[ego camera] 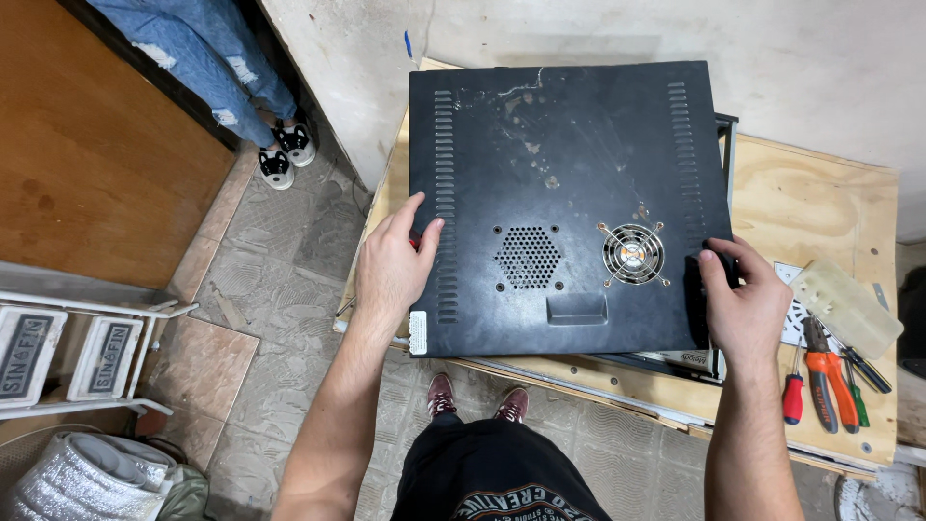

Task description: The person secures a computer case side panel by hand-tightening and then using a screwdriver to fasten screws around the rear fan area. They repeatedly lift and reposition the panel to check alignment and access different screw holes.

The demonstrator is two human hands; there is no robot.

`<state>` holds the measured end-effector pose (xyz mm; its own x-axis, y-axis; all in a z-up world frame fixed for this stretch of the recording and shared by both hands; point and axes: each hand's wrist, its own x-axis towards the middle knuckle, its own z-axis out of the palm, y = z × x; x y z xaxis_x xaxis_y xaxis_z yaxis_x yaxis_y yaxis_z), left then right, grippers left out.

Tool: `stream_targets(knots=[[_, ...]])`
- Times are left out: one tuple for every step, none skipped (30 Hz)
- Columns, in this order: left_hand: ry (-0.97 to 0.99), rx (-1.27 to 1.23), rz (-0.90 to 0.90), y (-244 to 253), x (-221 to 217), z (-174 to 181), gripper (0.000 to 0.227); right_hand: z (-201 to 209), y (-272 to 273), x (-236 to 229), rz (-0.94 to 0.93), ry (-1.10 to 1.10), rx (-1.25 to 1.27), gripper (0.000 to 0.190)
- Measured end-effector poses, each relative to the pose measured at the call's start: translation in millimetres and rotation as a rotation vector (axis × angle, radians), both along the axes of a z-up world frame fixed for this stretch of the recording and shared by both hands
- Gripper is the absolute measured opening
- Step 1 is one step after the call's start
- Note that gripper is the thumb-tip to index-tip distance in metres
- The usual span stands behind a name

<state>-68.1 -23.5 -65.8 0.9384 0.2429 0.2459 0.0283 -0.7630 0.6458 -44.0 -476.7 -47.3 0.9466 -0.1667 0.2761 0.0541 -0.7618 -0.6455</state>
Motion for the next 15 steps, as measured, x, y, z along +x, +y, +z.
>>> stream_targets(knots=[[0.001,-0.001,0.000,0.8,1.0,-0.2,0.051,0.4,0.8,1.1,0.000,0.001,-0.001,0.027],[-0.001,0.003,0.001,1.2,1.5,-0.6,0.051,0.8,1.1,1.4,0.004,0.006,-0.005,0.027],[-0.003,0.007,0.002,1.3,1.8,-0.9,0.052,1.4,1.2,1.6,0.008,0.011,-0.008,0.027],[-0.004,0.007,0.002,1.6,2.9,-1.5,0.052,2.0,1.9,1.8,0.007,0.010,-0.009,0.027],[-0.004,0.005,-0.002,1.9,3.9,-2.0,0.052,2.9,2.6,2.1,0.009,0.011,-0.011,0.027],[-0.002,0.003,-0.003,2.5,3.9,-2.9,0.051,3.3,3.6,2.0,0.012,0.015,-0.014,0.026],[0.000,0.002,-0.002,1.8,2.9,-2.7,0.051,2.9,3.2,1.5,0.013,0.016,-0.015,0.026],[0.001,-0.001,0.000,1.4,2.7,-2.1,0.051,2.7,3.1,1.6,0.006,0.019,-0.015,0.027],[0.002,-0.004,0.002,1.0,2.5,-1.6,0.051,2.4,3.0,1.7,0.000,0.023,-0.016,0.028],[0.006,-0.005,0.003,-0.3,1.1,-0.6,0.051,1.1,1.3,1.4,0.001,0.027,-0.018,0.028],[0.018,-0.007,0.004,-1.4,-0.3,0.5,0.051,-0.1,-0.3,0.9,0.003,0.017,-0.013,0.027],[0.026,-0.008,0.006,-1.5,0.0,2.7,0.052,-0.8,-0.9,2.2,0.005,0.003,-0.007,0.025],[0.025,-0.008,0.007,-1.0,0.3,3.2,0.052,-0.6,-0.5,2.6,0.006,0.003,-0.007,0.025],[0.022,-0.010,0.009,-1.7,0.3,3.1,0.052,-0.3,-1.3,2.4,-0.008,0.013,-0.003,0.025],[0.019,-0.012,0.011,-2.5,0.4,2.9,0.052,-0.2,-2.3,2.3,-0.023,0.023,0.002,0.025]])
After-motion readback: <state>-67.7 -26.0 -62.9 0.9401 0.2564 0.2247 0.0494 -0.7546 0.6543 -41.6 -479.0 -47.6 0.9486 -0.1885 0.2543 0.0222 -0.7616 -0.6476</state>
